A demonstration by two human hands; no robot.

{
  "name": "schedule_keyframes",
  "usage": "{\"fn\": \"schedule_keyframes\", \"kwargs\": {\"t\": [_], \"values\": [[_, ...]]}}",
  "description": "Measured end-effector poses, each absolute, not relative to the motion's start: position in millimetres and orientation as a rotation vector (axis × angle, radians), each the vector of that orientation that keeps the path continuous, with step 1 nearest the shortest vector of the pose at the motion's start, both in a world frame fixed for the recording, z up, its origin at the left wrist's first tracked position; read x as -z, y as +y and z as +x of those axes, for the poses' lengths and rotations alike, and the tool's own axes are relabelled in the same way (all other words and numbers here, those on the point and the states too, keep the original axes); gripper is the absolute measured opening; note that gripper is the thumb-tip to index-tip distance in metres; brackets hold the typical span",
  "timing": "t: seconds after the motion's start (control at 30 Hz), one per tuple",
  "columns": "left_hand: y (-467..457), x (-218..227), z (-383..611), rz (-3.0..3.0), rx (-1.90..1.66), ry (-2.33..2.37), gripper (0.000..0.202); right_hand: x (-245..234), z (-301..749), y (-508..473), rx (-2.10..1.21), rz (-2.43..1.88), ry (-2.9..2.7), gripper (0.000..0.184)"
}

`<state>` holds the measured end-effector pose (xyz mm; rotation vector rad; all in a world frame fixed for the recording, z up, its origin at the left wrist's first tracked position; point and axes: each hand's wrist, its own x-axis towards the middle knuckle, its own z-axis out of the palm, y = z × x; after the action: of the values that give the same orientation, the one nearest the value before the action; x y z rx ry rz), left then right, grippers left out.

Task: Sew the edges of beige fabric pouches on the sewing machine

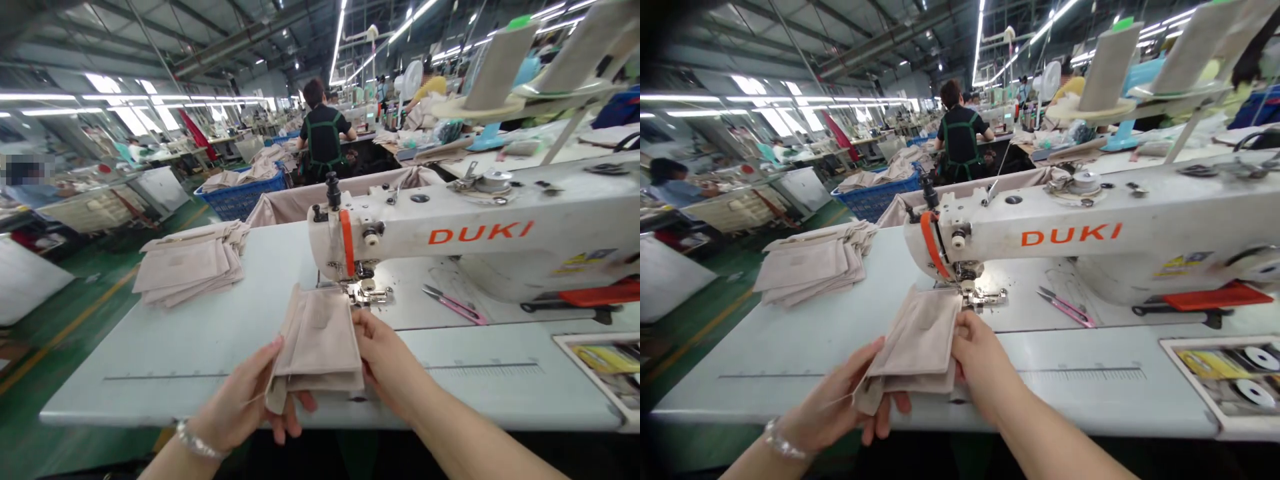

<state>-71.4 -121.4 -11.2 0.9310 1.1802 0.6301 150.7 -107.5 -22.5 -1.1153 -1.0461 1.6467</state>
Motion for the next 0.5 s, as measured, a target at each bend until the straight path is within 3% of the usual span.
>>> {"fn": "schedule_keyframes", "kwargs": {"t": [0.07,0.13,0.23,0.37,0.5], "values": [[-129,-5,-80,1.422,-0.722,1.506,0.044,24,153,-127,-1.655,-1.122,-1.174,0.004],[-137,-16,-74,2.044,-0.811,1.687,0.046,27,156,-147,-1.572,-1.182,-1.387,0.01],[-152,-15,-43,2.664,-0.58,1.35,0.044,37,163,-171,-1.215,-1.325,-1.763,0.014],[-160,12,-8,2.853,-0.459,1.076,0.028,52,176,-180,-0.458,-1.31,-2.083,0.01],[-156,31,-8,2.703,-0.693,1.055,0.02,63,189,-174,-0.224,-1.071,-2.13,0.014]]}}
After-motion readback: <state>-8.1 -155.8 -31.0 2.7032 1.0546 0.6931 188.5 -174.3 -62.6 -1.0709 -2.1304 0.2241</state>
